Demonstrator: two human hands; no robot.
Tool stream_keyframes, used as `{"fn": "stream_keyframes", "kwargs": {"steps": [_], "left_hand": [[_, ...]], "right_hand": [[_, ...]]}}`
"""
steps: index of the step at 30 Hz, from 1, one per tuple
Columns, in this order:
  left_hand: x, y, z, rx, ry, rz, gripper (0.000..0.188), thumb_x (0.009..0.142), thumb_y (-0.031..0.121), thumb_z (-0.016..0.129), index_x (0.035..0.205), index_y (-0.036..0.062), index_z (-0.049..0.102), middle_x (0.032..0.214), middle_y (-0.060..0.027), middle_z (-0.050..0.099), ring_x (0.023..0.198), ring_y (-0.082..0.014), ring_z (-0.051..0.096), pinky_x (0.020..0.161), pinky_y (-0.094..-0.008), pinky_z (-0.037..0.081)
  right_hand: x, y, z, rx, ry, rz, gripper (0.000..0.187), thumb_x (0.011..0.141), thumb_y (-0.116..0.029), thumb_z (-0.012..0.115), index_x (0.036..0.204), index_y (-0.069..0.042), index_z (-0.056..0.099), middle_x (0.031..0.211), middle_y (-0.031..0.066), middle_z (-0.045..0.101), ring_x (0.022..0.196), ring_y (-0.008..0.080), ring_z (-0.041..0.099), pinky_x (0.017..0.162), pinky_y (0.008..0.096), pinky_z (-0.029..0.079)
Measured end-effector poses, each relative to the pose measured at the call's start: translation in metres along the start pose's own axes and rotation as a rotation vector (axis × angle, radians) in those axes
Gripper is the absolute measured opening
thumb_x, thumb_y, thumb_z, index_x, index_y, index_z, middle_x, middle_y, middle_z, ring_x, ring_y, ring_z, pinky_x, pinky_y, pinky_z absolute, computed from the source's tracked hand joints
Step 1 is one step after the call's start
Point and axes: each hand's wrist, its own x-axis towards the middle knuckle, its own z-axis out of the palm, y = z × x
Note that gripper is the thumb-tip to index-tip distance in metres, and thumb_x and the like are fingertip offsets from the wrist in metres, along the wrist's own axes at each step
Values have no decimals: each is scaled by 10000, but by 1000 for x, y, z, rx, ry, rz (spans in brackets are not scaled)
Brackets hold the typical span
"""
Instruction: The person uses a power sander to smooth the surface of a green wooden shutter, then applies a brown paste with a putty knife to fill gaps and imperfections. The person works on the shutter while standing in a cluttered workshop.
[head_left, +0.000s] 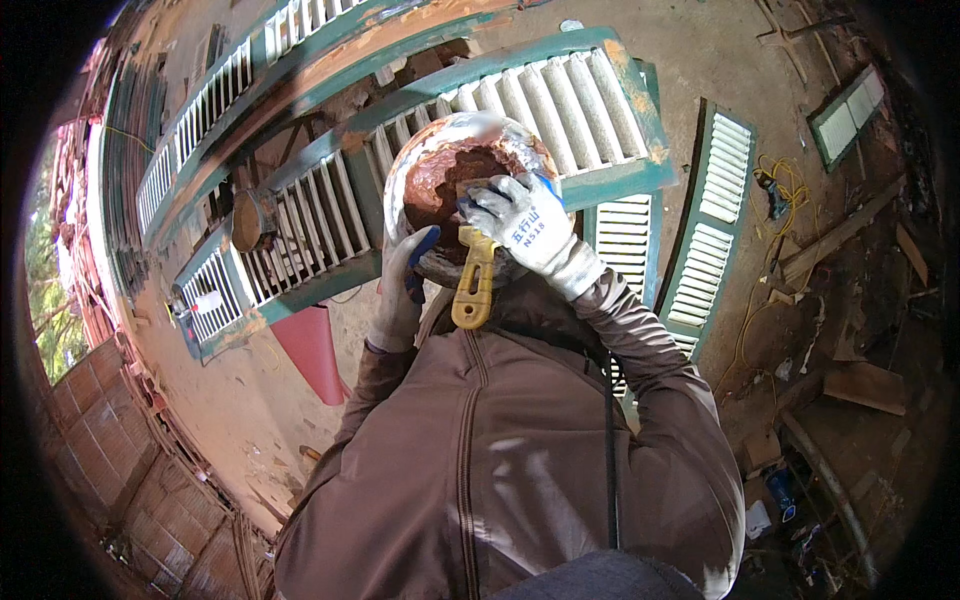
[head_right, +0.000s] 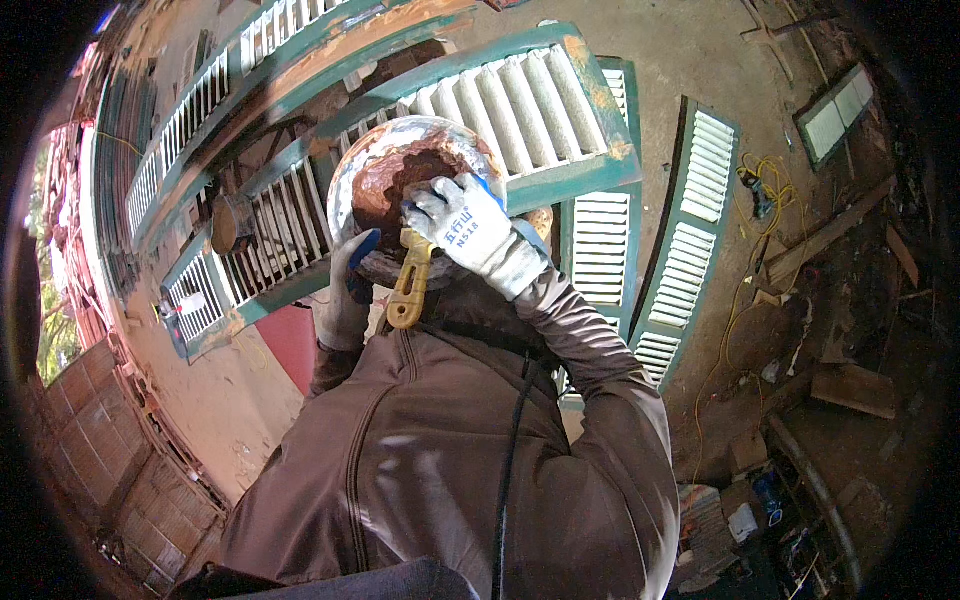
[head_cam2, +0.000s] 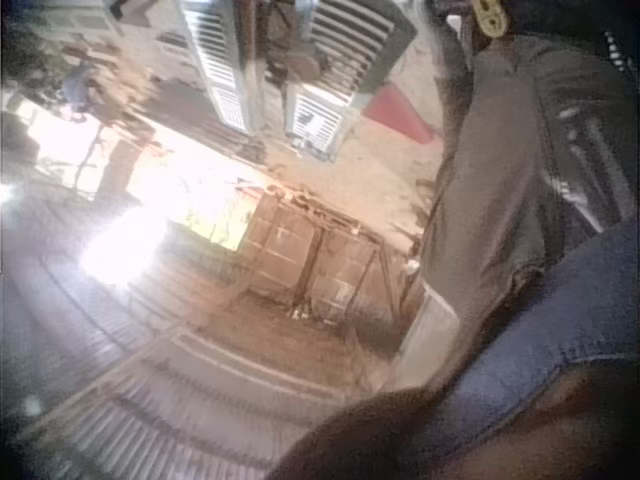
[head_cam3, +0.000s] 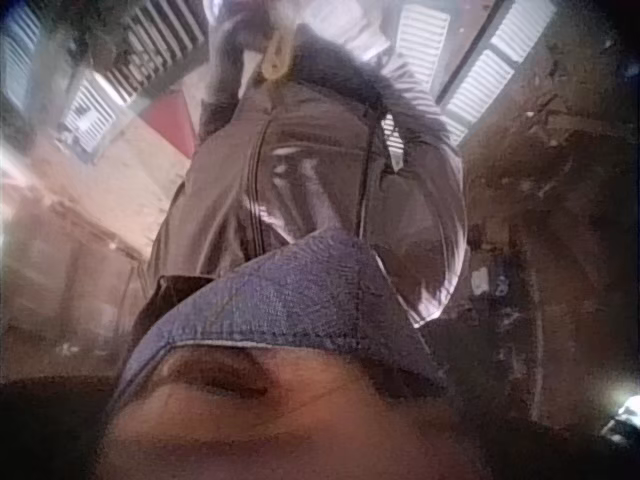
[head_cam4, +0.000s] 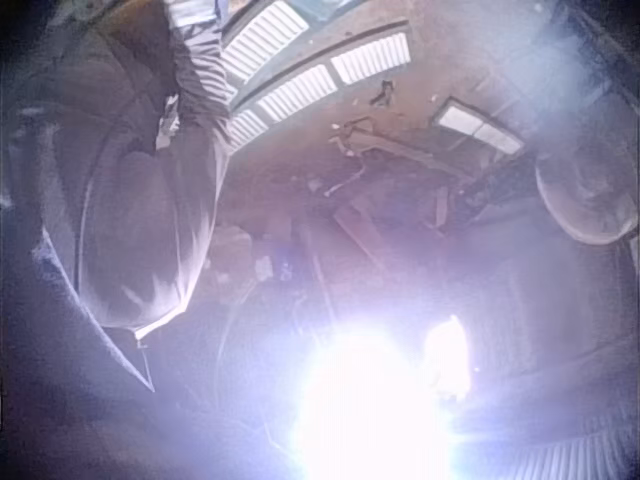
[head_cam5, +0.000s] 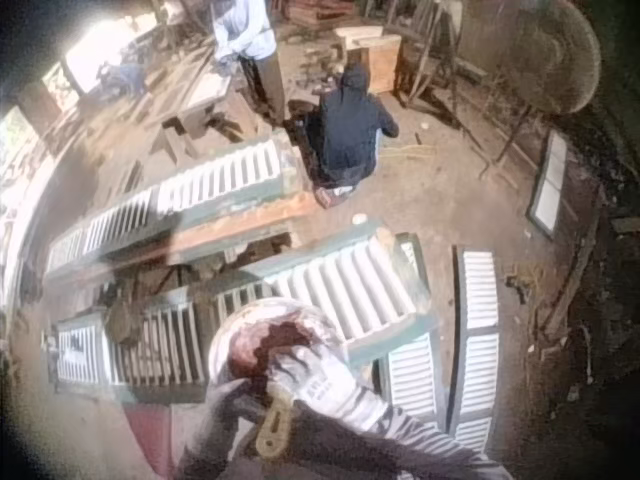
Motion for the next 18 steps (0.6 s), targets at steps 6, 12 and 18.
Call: {"fn": "stream_keyframes", "kwargs": {"steps": [6,12,18], "left_hand": [[-6,20,12,-12,9,-1,453,1048,274,446,1360,-34,558,1462,-115,485,1333,-229,505,1091,-365,435],[-14,28,16,134,-13,81,439,1029,230,473,1387,-16,539,1515,-132,431,1362,-222,484,1110,-360,430],[-1,8,12,-138,142,-18,464,1097,308,391,1365,-36,549,1372,-157,572,1259,-246,578,1094,-391,462]], "right_hand": [[-1,-3,0,-22,-62,-26,395,903,-287,541,1280,-281,660,1329,-32,623,1197,203,561,1017,412,437],[-3,-5,-2,-14,-38,39,406,917,-278,526,1303,-275,652,1337,-27,633,1193,210,565,1035,417,431],[2,-6,-9,148,96,123,512,815,-272,621,1320,-192,642,1323,21,638,1135,235,575,986,450,461]]}}
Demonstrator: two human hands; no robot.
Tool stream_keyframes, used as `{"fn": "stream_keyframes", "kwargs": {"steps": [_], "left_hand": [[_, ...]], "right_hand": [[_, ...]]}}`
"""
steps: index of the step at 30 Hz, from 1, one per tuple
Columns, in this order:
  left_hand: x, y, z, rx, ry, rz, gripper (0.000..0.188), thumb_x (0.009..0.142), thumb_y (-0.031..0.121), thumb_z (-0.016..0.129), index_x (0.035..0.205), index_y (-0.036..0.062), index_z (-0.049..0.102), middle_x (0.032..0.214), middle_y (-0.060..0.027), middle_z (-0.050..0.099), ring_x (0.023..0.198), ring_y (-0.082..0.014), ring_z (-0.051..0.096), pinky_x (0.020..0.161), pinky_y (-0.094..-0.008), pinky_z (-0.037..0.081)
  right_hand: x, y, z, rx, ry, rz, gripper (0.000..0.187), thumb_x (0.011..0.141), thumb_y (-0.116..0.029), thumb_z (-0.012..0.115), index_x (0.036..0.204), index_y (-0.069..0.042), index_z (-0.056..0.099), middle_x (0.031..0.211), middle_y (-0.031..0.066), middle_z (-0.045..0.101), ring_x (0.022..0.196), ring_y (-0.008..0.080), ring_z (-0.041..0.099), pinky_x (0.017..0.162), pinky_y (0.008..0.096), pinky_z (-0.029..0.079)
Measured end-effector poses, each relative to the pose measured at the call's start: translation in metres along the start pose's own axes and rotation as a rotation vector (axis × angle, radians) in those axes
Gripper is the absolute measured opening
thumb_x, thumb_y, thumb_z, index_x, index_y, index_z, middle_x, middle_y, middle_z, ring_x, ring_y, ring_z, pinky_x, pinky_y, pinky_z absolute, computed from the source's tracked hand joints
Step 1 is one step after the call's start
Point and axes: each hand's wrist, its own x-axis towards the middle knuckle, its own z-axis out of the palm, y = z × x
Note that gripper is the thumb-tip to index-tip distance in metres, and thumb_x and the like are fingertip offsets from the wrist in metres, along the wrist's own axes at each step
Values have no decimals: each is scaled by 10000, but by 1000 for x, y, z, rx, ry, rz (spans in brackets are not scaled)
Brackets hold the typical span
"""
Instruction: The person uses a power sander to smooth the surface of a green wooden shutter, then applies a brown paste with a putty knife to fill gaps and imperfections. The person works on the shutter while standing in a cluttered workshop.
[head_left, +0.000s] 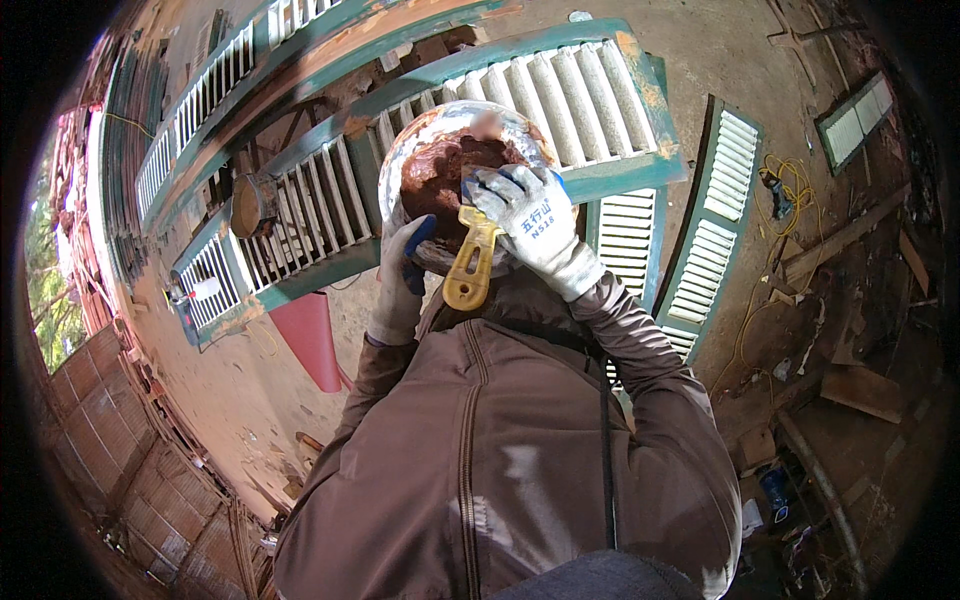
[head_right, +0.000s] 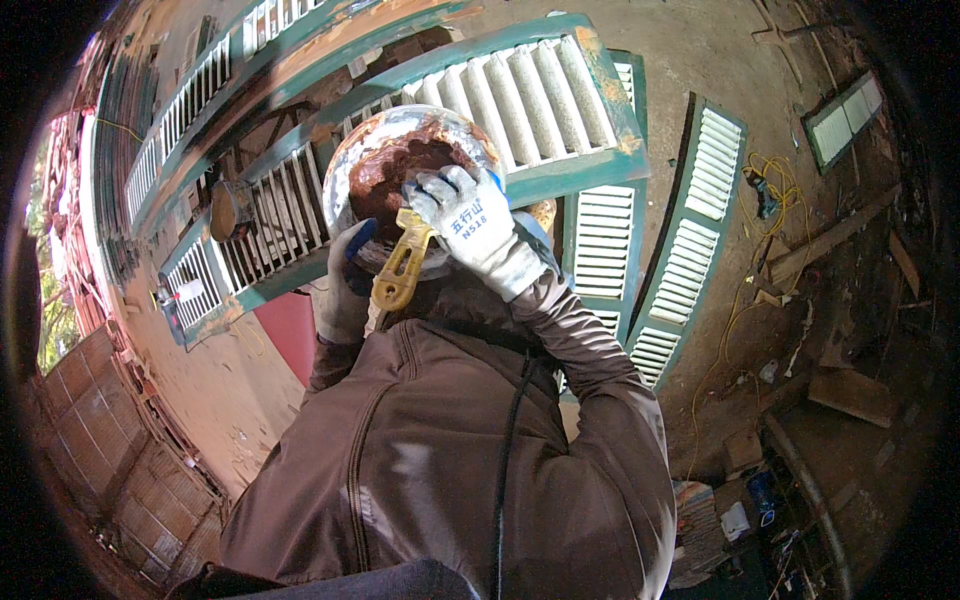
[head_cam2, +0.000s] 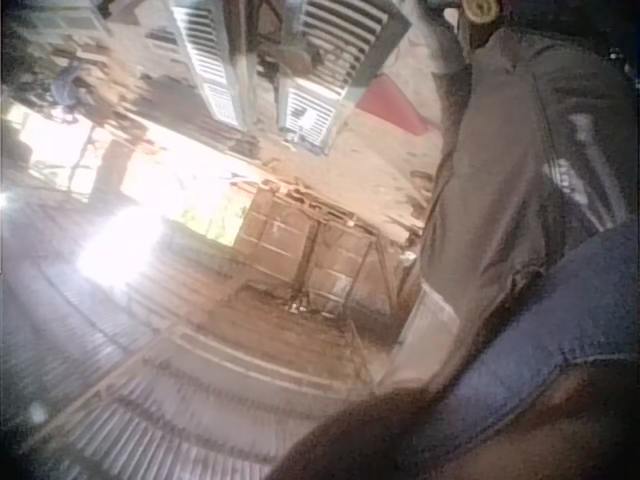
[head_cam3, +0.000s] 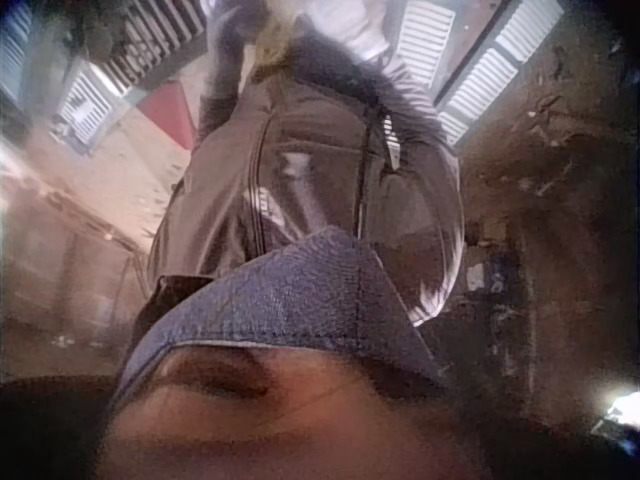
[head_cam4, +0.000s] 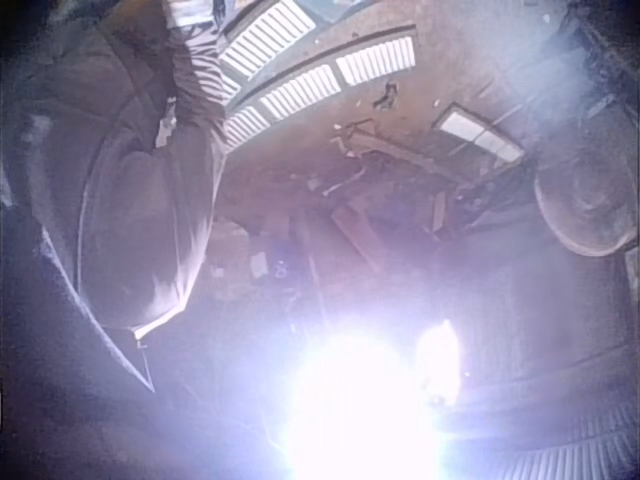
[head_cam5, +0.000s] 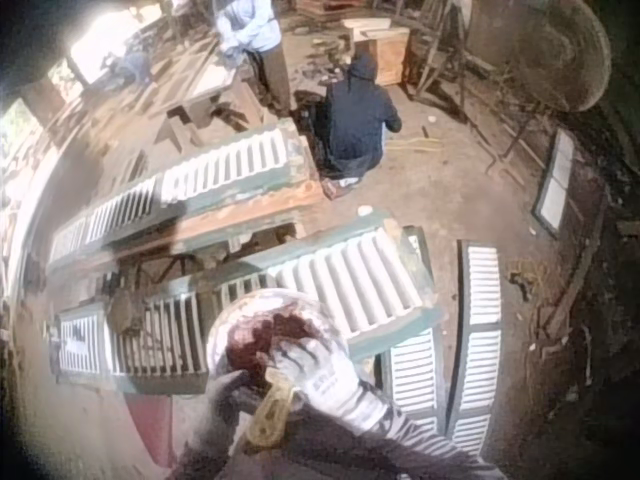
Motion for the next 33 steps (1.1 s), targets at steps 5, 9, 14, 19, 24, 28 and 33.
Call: {"fn": "stream_keyframes", "kwargs": {"steps": [5,9,14,19,24,28,33], "left_hand": [[6,-17,-15,82,61,-34,430,1077,266,442,1333,-54,571,1286,-151,630,1161,-240,644,1034,-381,518],[4,-28,-31,19,-41,-76,383,1076,234,443,1318,-24,588,1343,-129,580,1207,-225,615,1023,-349,529],[1,-27,-32,100,-86,-19,400,1076,252,436,1309,-29,599,1330,-134,596,1216,-229,611,1035,-362,520],[0,-36,-36,-75,-92,70,344,1062,170,498,1314,-43,595,1216,-124,645,1080,-216,671,928,-351,573],[-1,-48,-52,35,-130,114,351,1066,176,496,1338,-29,582,1276,-125,634,1154,-220,636,1009,-360,524],[-10,-38,-40,255,-92,211,361,1069,195,505,1348,-21,575,1295,-124,629,1180,-219,620,1034,-363,502],[-5,-65,-69,277,-2,220,340,1062,191,512,1320,-17,590,1298,-124,625,1186,-224,612,1038,-366,497]], "right_hand": [[4,1,-1,251,81,73,568,783,-215,674,1343,-132,625,1307,82,662,1076,293,632,967,455,488],[8,-3,-2,437,197,149,437,839,-156,724,1270,-97,678,1199,102,717,1014,296,688,940,439,515],[8,-17,-3,681,203,350,268,916,-144,728,1173,-68,724,1100,117,741,963,281,712,877,406,538],[-8,-22,18,725,76,624,267,930,-120,728,1182,-32,715,1137,131,737,1015,261,715,894,366,549],[-4,-17,19,1217,111,834,315,937,-81,731,1231,17,677,1215,99,720,1095,175,682,945,335,544],[2,-16,-9,1525,220,925,318,923,-35,737,1232,21,683,1181,91,730,1058,126,685,936,277,544],[-41,-2,-46,1530,363,1028,328,907,-30,757,1223,27,689,1127,85,742,974,122,704,880,266,571]]}}
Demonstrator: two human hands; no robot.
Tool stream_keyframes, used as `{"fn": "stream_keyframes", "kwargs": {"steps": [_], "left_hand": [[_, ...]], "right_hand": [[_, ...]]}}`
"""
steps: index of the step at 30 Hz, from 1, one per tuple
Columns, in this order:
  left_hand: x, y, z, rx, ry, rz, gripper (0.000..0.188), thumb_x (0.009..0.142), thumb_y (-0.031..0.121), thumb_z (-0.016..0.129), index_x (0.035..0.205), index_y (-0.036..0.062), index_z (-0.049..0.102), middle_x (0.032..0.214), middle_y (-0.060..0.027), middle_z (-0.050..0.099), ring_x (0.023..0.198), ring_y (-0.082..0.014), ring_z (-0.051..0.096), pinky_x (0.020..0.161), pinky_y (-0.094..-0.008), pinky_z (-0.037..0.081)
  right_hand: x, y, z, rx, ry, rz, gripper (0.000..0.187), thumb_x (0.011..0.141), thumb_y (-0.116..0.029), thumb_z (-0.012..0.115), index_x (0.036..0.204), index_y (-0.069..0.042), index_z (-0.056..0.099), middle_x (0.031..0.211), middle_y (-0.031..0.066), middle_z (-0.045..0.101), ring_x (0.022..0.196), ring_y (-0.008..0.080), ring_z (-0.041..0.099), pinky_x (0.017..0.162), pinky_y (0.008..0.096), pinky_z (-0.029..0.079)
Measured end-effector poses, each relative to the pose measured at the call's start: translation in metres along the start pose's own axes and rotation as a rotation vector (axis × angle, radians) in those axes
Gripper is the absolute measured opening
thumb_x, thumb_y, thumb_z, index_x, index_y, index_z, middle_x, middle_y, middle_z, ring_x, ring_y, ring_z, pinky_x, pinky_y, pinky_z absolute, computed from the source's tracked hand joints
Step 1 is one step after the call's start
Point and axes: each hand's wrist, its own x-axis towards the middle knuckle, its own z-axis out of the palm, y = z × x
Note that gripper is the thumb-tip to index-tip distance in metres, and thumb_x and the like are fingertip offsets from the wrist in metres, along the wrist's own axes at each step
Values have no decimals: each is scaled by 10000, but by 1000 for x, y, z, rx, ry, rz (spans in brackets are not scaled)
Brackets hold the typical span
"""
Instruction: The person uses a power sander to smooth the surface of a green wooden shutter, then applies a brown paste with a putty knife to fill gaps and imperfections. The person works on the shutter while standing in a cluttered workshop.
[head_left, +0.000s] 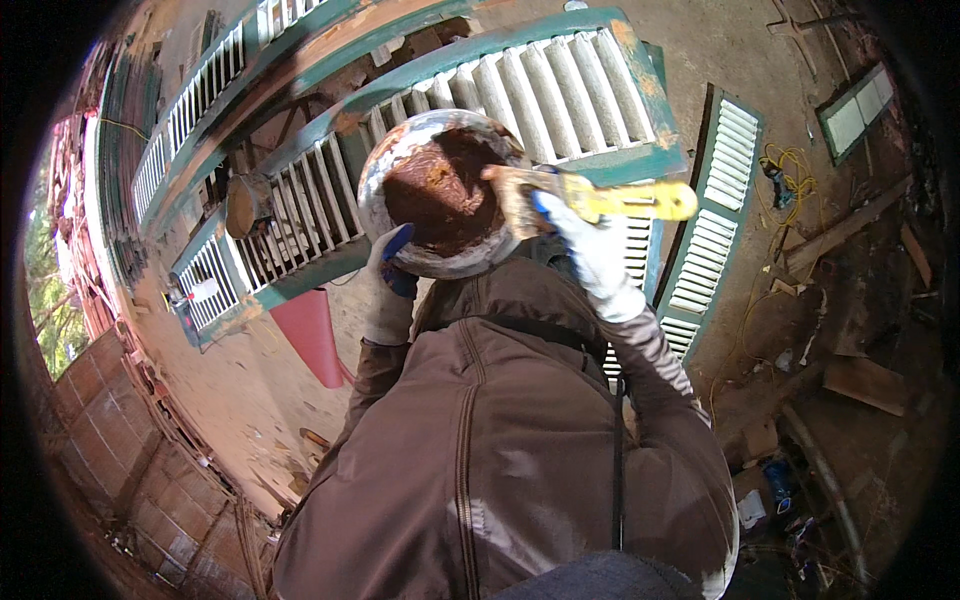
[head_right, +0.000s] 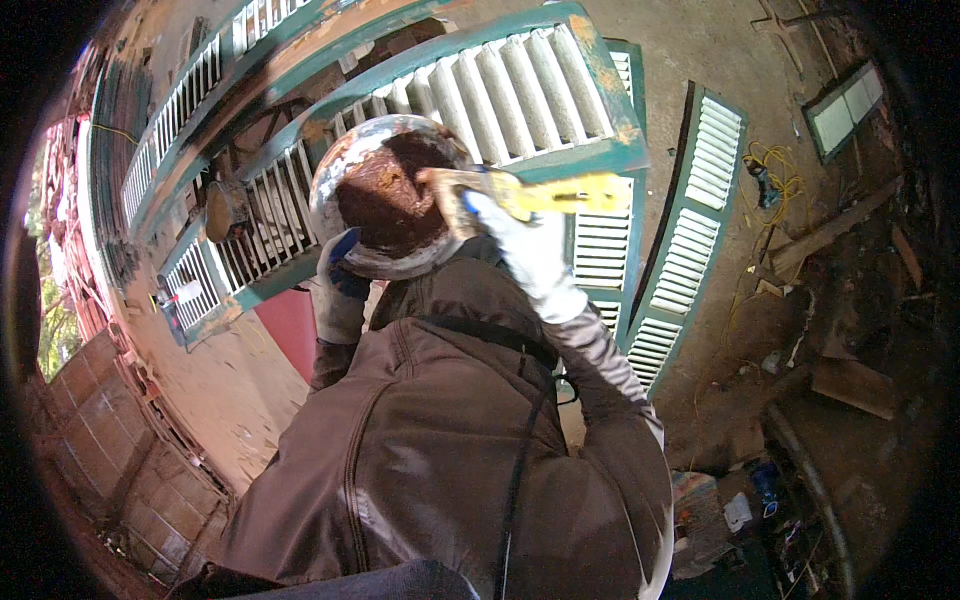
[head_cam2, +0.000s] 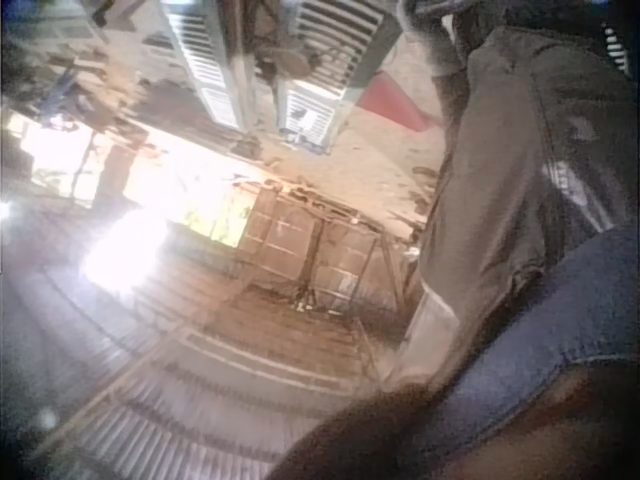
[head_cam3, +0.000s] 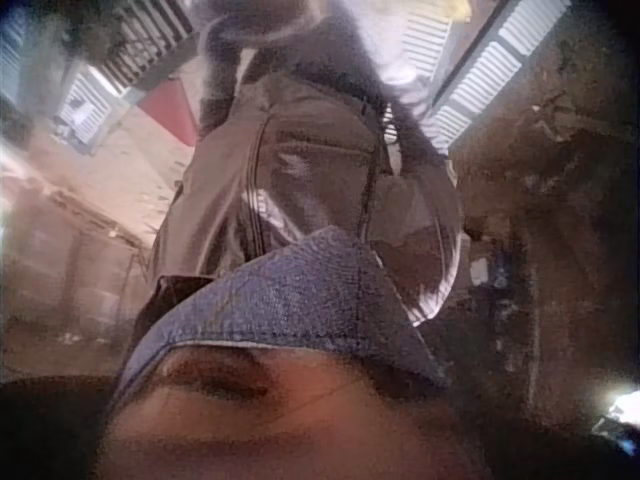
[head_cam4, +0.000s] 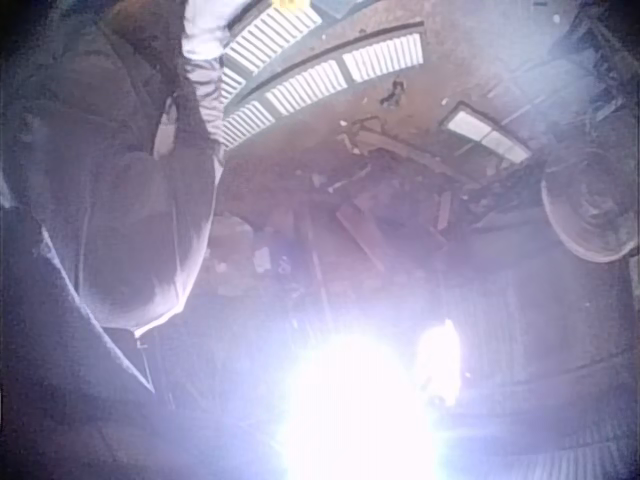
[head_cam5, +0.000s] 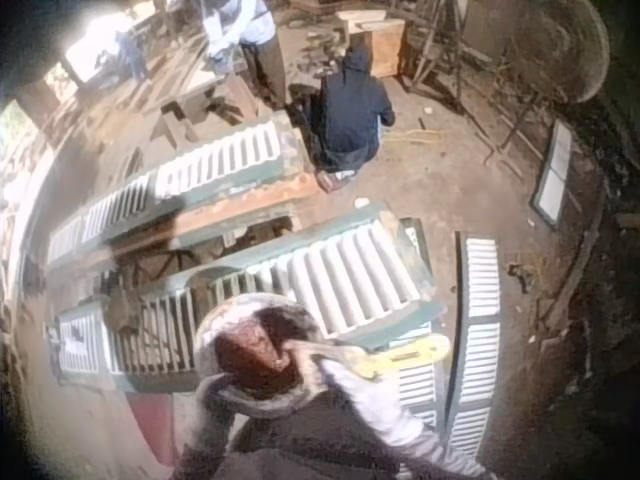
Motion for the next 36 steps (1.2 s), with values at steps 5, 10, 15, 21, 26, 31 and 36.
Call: {"fn": "stream_keyframes", "kwargs": {"steps": [5,10,15,21,26,31,36], "left_hand": [[-1,-18,-11,-220,211,-140,348,1027,203,481,1249,-13,640,1205,-141,661,1133,-287,644,1005,-433,534],[9,-17,-14,-709,211,-377,371,977,282,536,1241,44,643,1289,-164,623,1179,-355,634,979,-553,567],[16,-14,-8,-706,144,-424,636,952,408,524,1488,69,472,1514,-178,478,1337,-433,510,1052,-617,493],[12,-30,-8,-892,363,-289,659,899,389,583,1483,101,483,1502,-184,493,1368,-414,489,1067,-637,477],[2,-45,-31,-1034,426,-212,683,892,393,572,1498,94,469,1522,-187,483,1397,-412,459,1145,-625,385],[-13,-62,-51,-985,523,-143,702,873,422,593,1500,131,476,1516,-160,497,1405,-395,450,1137,-648,367],[-38,-55,-44,-1057,669,-181,603,912,404,577,1460,156,526,1515,-117,510,1398,-369,462,1125,-655,373]], "right_hand": [[-19,-11,-75,-113,282,-103,371,887,-77,797,1220,26,670,1107,68,726,922,107,688,838,263,560],[-25,-31,-105,-139,540,-71,368,867,42,766,1209,24,633,1169,125,690,1028,176,694,926,312,576],[-16,-25,-131,-83,548,-138,338,892,33,737,1215,32,637,1165,111,691,1026,178,692,895,317,586],[-11,24,-205,-470,336,-302,342,975,-23,632,1316,-23,660,1345,145,607,1117,210,650,747,320,611],[-1,25,-198,-539,230,-235,437,969,70,522,1368,-61,644,1411,201,568,1219,302,602,995,384,529],[18,23,-188,-888,71,-362,550,922,140,490,1403,-88,629,1382,152,619,1243,272,589,1101,381,413],[47,16,-133,-605,-20,-324,571,896,146,483,1422,-41,597,1388,147,611,1289,261,567,1105,376,417]]}}
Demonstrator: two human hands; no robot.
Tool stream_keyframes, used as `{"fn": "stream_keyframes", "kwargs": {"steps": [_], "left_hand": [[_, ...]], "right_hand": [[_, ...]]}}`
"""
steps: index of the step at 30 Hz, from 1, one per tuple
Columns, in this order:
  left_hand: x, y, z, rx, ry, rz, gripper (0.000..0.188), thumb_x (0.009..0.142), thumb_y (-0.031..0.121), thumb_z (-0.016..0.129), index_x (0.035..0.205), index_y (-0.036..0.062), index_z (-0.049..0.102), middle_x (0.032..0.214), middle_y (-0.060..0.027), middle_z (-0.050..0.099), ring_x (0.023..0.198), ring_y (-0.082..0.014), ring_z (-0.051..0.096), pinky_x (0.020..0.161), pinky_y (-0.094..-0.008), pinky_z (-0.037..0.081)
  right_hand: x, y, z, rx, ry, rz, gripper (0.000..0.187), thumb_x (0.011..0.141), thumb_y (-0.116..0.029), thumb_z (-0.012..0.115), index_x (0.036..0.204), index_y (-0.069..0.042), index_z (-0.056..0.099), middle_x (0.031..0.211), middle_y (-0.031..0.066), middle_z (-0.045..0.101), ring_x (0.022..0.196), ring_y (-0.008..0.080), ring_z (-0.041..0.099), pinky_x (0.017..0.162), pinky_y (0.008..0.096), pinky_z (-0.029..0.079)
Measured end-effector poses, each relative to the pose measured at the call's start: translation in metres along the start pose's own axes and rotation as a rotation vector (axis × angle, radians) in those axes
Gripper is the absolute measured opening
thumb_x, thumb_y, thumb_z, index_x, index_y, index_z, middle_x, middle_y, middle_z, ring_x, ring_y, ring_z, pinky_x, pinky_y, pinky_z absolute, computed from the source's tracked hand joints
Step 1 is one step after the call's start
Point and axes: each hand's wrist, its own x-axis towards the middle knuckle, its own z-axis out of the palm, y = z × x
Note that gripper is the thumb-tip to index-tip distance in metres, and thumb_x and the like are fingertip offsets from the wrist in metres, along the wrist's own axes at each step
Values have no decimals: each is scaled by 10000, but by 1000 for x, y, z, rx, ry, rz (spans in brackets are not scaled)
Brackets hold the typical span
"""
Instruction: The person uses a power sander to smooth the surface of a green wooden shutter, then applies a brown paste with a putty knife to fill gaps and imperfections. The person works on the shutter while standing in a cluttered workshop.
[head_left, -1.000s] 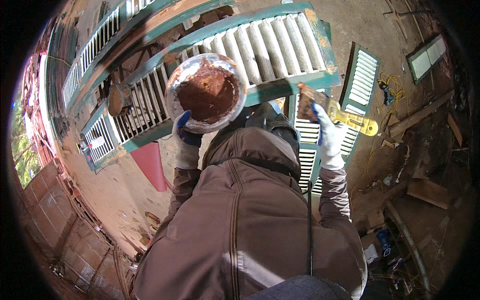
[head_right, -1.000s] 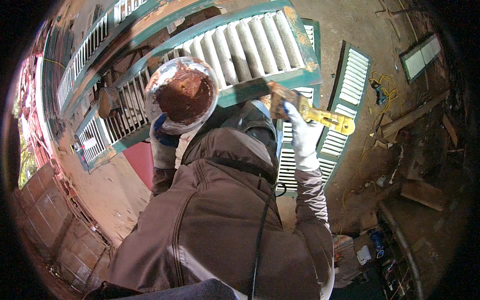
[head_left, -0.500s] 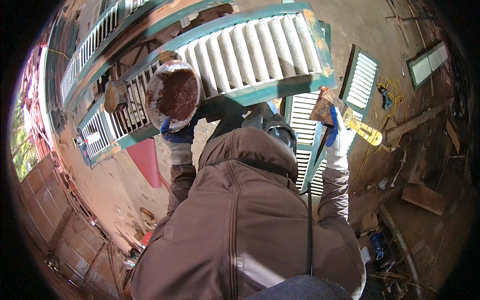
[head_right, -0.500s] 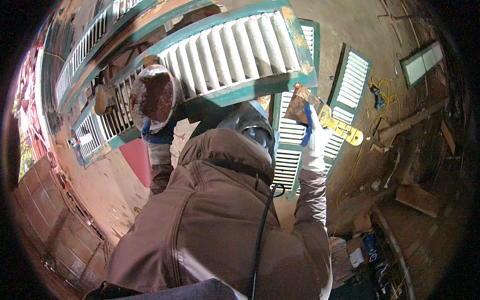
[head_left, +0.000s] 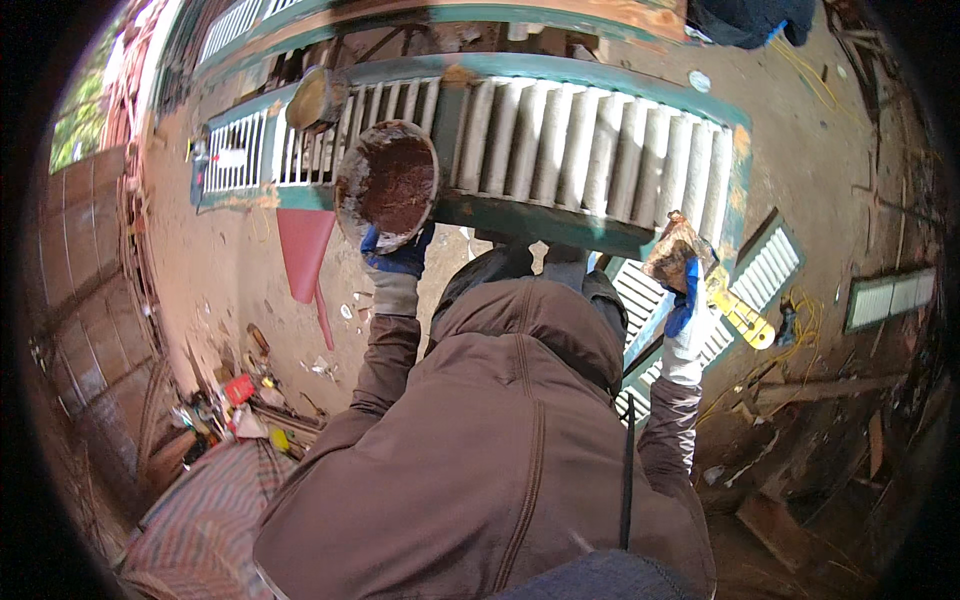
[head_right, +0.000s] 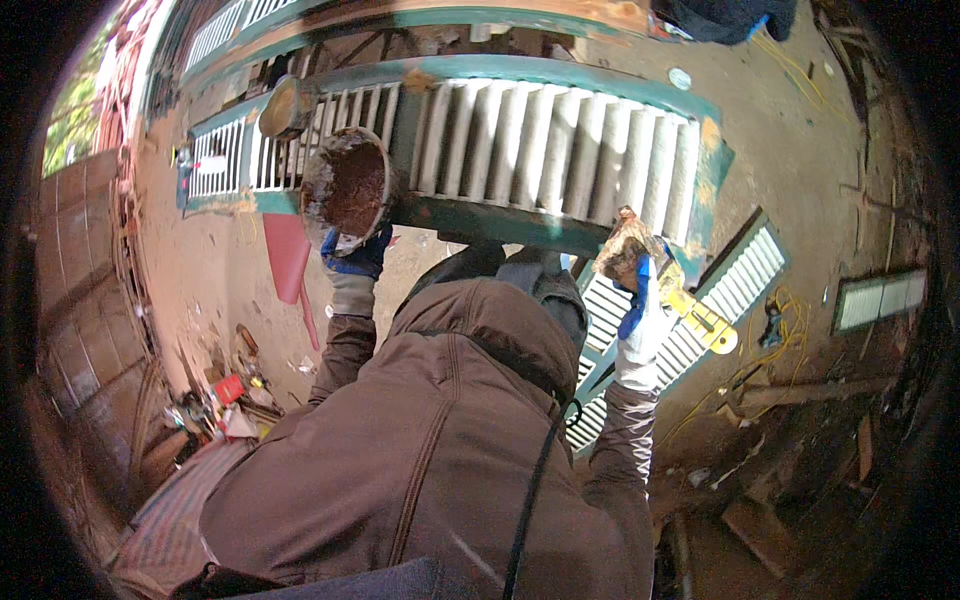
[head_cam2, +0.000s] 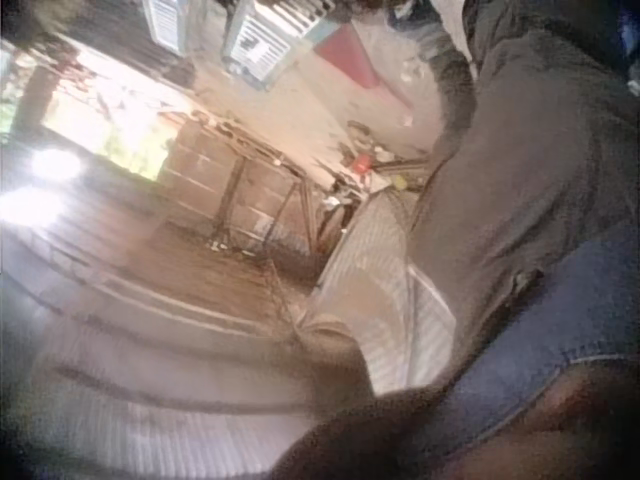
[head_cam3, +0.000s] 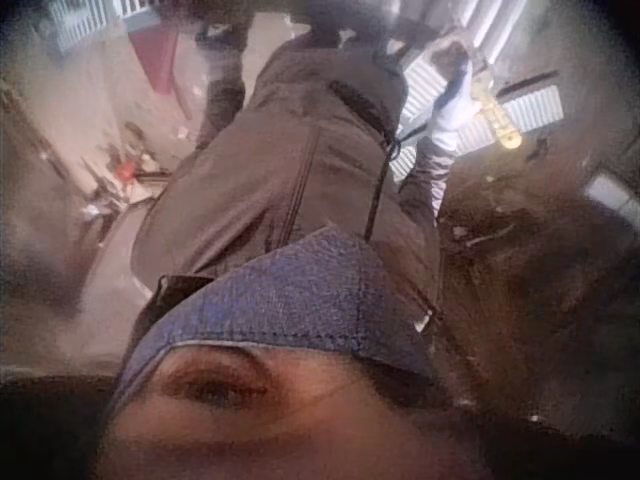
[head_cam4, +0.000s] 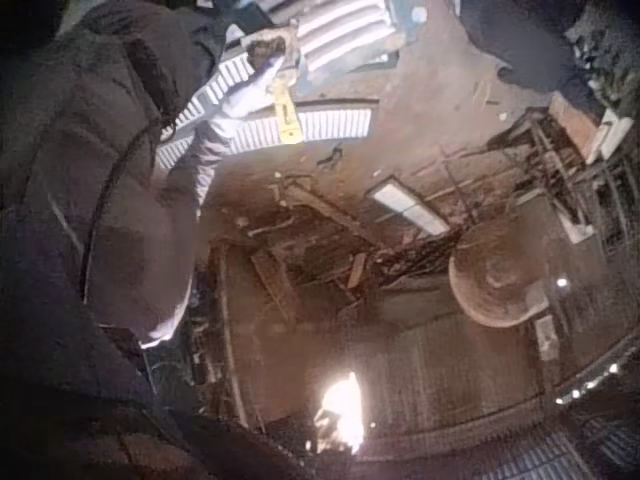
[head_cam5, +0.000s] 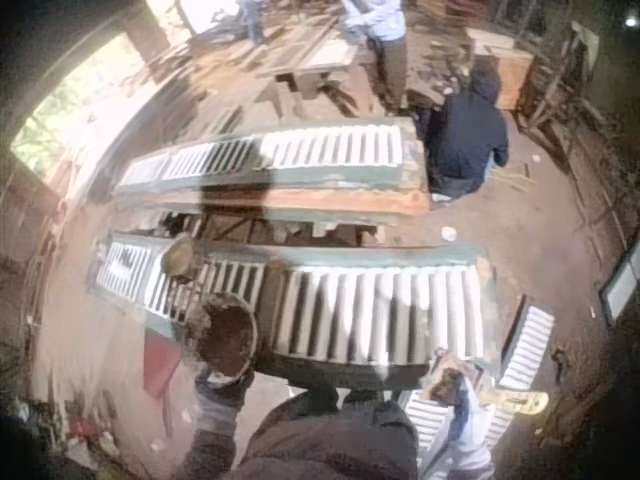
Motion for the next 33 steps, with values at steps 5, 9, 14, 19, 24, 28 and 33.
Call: {"fn": "stream_keyframes", "kwargs": {"steps": [5,9,14,19,24,28,33], "left_hand": [[-16,-4,-18,593,-73,265,624,933,410,556,1463,83,510,1486,-148,539,1337,-402,515,1110,-618,415],[-28,8,-27,-112,23,5,586,938,366,565,1447,80,520,1465,-170,542,1325,-385,528,1102,-618,429],[-34,11,-56,-126,129,76,389,927,259,606,1252,49,648,1294,-148,644,1174,-353,630,1008,-525,531],[-44,15,-61,962,-66,552,270,984,69,539,1212,0,665,1223,-137,680,1121,-285,659,969,-402,530],[-59,53,-27,944,-205,320,289,988,79,577,1251,-22,642,1174,-142,690,1052,-244,680,942,-354,538],[-50,69,-55,1138,-165,369,313,1000,117,583,1275,-25,623,1209,-137,672,1090,-244,666,961,-371,535],[-31,102,-132,1134,-236,354,434,976,134,638,1370,4,514,1308,-151,616,1177,-267,635,1041,-397,530]], "right_hand": [[21,-4,30,-283,-232,-182,514,934,107,503,1427,-15,582,1392,169,595,1305,241,552,1132,385,403],[34,-31,76,76,-190,120,405,1000,31,545,1404,31,570,1416,160,580,1274,218,575,1113,345,432],[39,-78,158,451,-377,410,379,1013,-78,620,1360,66,568,1320,107,644,1208,168,609,1076,315,472],[33,-112,243,-288,-676,-415,346,977,-146,646,1317,-81,625,1217,132,686,1104,263,671,942,360,534],[13,-122,332,-634,-648,-879,380,902,-259,672,1252,-112,642,1123,57,680,1005,235,658,817,372,530],[-13,-120,378,-867,-712,-923,404,888,-280,623,1255,-112,631,1129,45,642,943,217,611,739,358,491],[-43,-117,393,-883,-802,-865,438,867,-263,615,1281,-120,617,1161,48,629,973,216,598,762,352,480]]}}
